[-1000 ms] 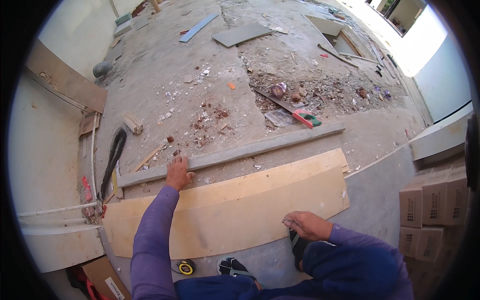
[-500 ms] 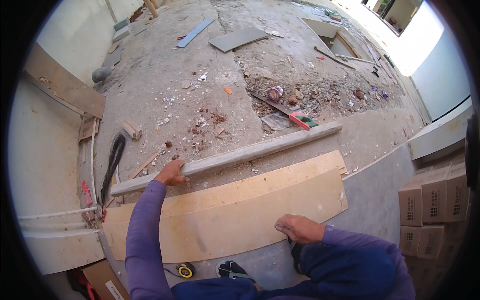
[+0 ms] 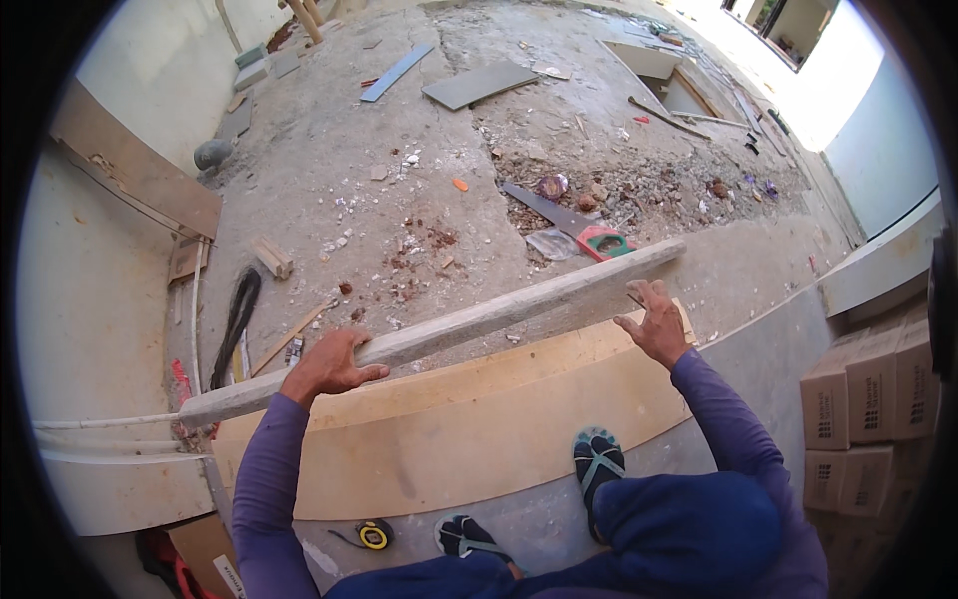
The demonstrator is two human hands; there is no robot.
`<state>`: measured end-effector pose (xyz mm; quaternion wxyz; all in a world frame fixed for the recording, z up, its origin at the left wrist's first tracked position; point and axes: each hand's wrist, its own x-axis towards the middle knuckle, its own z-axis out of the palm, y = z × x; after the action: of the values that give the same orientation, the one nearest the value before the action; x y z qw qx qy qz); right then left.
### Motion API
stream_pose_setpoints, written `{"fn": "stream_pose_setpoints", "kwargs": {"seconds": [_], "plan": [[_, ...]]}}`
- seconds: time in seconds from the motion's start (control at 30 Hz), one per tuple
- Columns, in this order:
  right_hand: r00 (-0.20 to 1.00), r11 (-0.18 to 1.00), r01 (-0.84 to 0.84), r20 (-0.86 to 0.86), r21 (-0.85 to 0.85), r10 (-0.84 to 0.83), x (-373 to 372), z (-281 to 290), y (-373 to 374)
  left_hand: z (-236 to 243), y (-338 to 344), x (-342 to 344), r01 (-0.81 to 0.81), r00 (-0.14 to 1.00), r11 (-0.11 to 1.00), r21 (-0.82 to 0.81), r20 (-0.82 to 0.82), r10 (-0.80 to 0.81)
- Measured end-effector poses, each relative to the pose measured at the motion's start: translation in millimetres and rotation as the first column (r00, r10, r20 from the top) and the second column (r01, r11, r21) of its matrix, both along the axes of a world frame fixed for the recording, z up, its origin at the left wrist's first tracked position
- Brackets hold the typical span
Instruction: The person saws a piece of plywood using a hand saw and then uses a tape measure and a square to mark another piece of wood on the floor.
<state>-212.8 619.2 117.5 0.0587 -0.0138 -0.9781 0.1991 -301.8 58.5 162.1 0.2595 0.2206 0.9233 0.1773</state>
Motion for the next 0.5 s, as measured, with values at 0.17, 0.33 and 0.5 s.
{"fn": "stream_pose_setpoints", "kwargs": {"seconds": [0.17, 0.33, 0.5], "plan": [[0.994, 0.978, -0.061, 0.104, 0.199, 0.04, -32, 4, 26, 8, 4, 38, 0.016, 0.988, 1.0, -0.014, -0.152, -0.018], [0.958, 0.933, -0.185, 0.27, 0.31, 0.1, -53, -6, 35, 11, 11, 70, 0.031, 0.97, 0.993, -0.11, -0.237, -0.057], [0.951, 0.88, -0.24, 0.281, 0.41, 0.129, -62, -57, 67, -10, 6, 83, 0.06, 0.934, 0.998, -0.025, -0.353, -0.065]]}}
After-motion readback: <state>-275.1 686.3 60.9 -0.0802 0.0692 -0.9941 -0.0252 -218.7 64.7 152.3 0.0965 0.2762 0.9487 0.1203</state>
